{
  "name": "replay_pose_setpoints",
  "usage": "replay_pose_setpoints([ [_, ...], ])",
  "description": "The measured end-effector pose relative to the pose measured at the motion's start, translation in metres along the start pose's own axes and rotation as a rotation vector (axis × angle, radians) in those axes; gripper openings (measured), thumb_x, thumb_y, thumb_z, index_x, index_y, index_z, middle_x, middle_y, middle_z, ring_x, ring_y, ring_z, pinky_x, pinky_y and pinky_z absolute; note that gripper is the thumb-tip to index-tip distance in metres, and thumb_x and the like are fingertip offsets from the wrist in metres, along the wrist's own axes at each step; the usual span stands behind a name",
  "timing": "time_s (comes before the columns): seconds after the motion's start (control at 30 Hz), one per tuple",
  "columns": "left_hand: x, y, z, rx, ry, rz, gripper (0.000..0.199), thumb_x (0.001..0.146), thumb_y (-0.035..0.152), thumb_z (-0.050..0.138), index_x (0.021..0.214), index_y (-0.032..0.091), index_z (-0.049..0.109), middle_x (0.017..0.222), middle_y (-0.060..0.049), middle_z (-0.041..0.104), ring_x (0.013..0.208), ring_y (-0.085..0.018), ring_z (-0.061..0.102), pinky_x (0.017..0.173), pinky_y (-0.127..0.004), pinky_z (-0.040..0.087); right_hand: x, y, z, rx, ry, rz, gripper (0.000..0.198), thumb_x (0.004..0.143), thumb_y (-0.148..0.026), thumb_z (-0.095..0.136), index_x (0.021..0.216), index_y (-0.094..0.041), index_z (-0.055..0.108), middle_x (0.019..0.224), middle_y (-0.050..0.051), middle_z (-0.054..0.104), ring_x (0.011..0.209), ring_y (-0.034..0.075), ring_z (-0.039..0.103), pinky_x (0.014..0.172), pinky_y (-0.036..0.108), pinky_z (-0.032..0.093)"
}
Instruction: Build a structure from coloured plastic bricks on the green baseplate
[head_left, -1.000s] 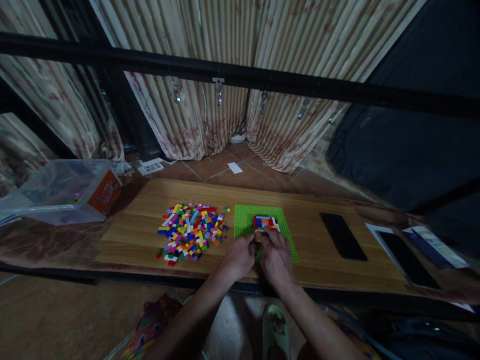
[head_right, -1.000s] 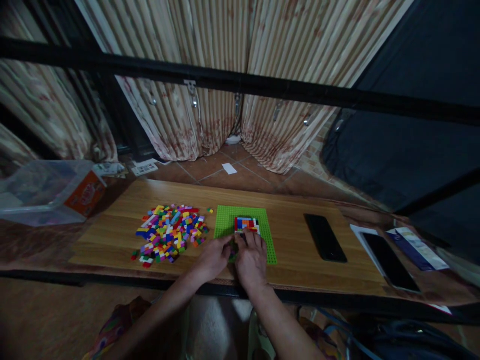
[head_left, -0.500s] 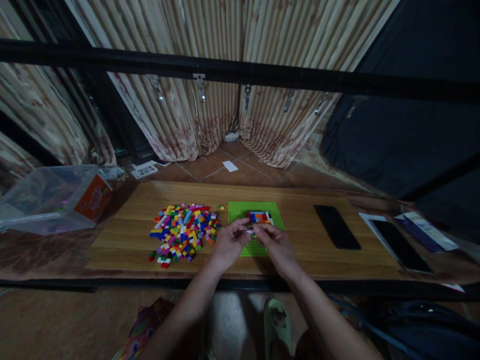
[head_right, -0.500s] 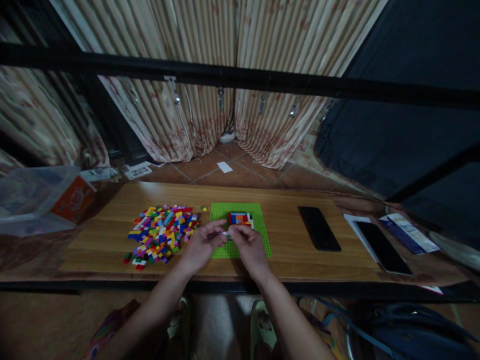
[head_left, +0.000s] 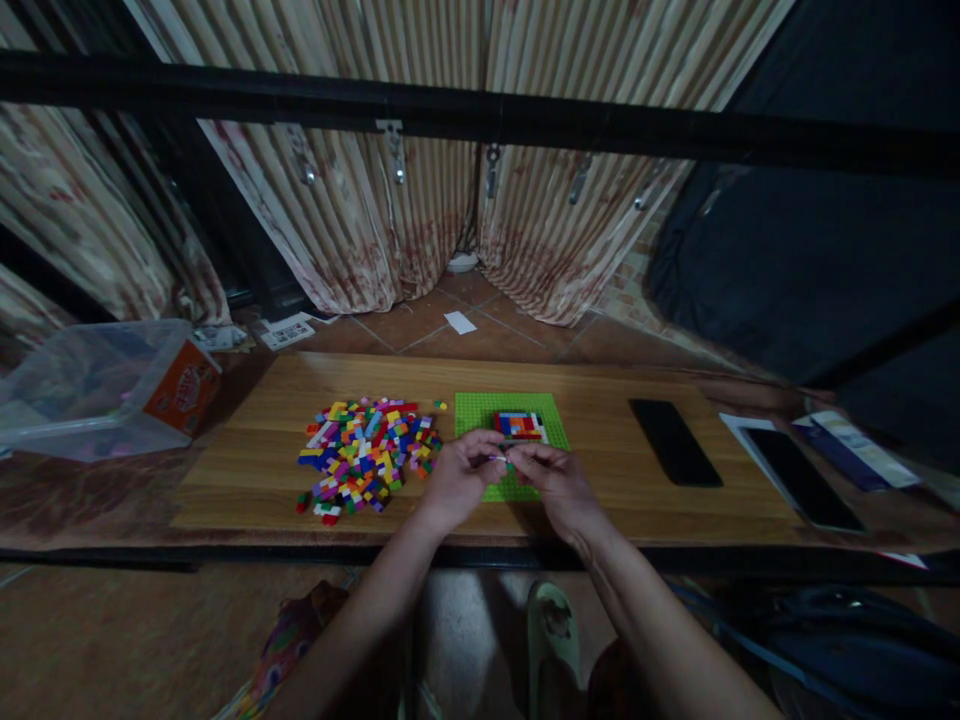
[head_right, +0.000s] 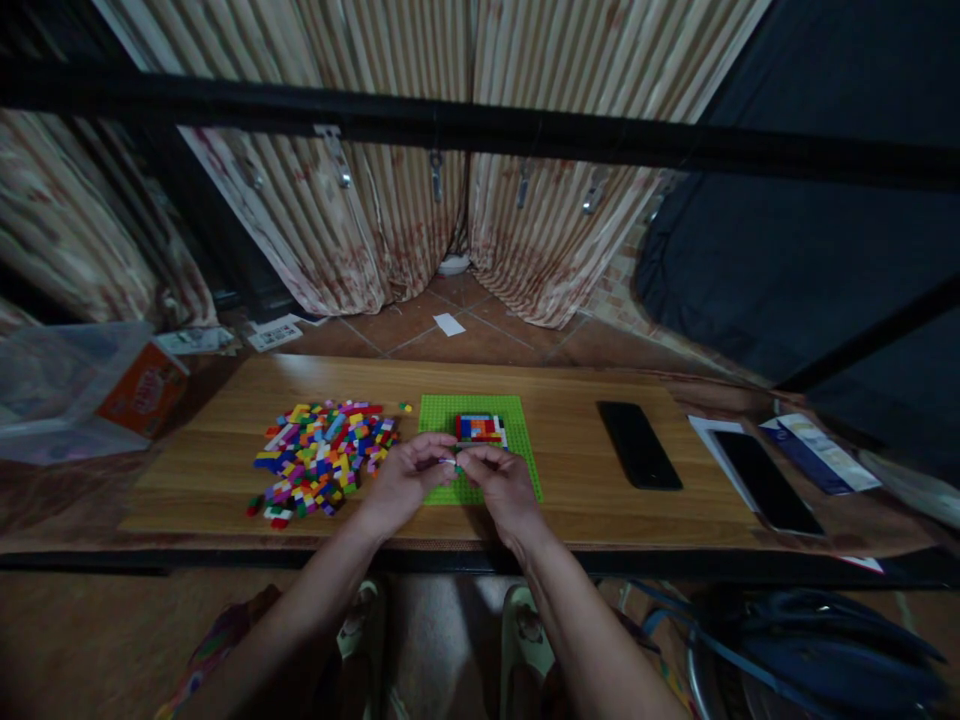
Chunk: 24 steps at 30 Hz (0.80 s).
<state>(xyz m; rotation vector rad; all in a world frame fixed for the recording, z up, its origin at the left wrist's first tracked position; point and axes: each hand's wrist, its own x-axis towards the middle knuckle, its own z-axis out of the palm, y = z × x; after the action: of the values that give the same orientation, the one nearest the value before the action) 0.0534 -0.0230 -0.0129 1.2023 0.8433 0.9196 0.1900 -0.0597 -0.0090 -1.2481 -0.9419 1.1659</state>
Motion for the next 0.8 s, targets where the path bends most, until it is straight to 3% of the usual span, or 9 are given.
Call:
replay_pose_setpoints([
  [0.13, 0.001, 0.000, -0.003, 0.004, 0.055, -0.022, 0.030, 0.067, 0.017, 0.067, 0.097, 0.013, 0.063, 0.075, -0.001, 0.064, 0.064, -0.011, 0.059, 0.064, -0.024, 0.047, 0.004, -0.004, -0.006, 0.028, 0.083, 0.013, 0.025, 0.062, -0.041, 0.075, 0.071, -0.018, 0.071, 0.061, -0.001, 0.062, 0.054, 0.010, 0.049, 0.055, 0.025, 0.040],
  [0.3, 0.005, -0.005, -0.012, 0.176, 0.148, -0.067, 0.025, 0.069, 0.012, 0.059, 0.093, 0.012, 0.065, 0.079, -0.004, 0.065, 0.067, -0.012, 0.059, 0.062, -0.023, 0.046, 0.014, -0.006, -0.025, -0.137, 0.246, -0.093, 0.024, 0.064, -0.039, 0.074, 0.077, -0.018, 0.072, 0.073, 0.003, 0.070, 0.061, 0.015, 0.059, 0.061, 0.030, 0.047],
  [0.43, 0.003, -0.011, -0.013, 0.335, 0.057, -0.055, 0.027, 0.070, 0.013, 0.057, 0.095, 0.014, 0.067, 0.084, -0.005, 0.068, 0.073, -0.014, 0.061, 0.066, -0.024, 0.047, 0.014, 0.000, -0.030, -0.403, 0.171, -0.253, 0.017, 0.074, -0.034, 0.067, 0.081, -0.019, 0.072, 0.084, 0.006, 0.071, 0.077, 0.020, 0.064, 0.073, 0.034, 0.049],
  [0.6, -0.001, -0.013, -0.008, 0.498, -0.032, -0.027, 0.031, 0.075, 0.017, 0.053, 0.102, 0.015, 0.067, 0.084, -0.005, 0.069, 0.075, -0.015, 0.062, 0.070, -0.026, 0.048, 0.009, 0.005, -0.021, -0.814, 0.018, -0.437, 0.017, 0.085, -0.025, 0.053, 0.088, -0.021, 0.070, 0.091, 0.006, 0.069, 0.084, 0.020, 0.063, 0.078, 0.034, 0.047],
  [0.8, -0.002, -0.005, -0.005, 0.546, -0.068, -0.057, 0.038, 0.074, 0.017, 0.051, 0.110, 0.016, 0.064, 0.084, -0.003, 0.069, 0.074, -0.015, 0.062, 0.069, -0.024, 0.047, 0.011, 0.009, -0.014, -1.062, -0.057, -0.529, 0.020, 0.089, -0.020, 0.049, 0.088, -0.022, 0.069, 0.090, 0.006, 0.067, 0.091, 0.021, 0.058, 0.081, 0.034, 0.045],
])
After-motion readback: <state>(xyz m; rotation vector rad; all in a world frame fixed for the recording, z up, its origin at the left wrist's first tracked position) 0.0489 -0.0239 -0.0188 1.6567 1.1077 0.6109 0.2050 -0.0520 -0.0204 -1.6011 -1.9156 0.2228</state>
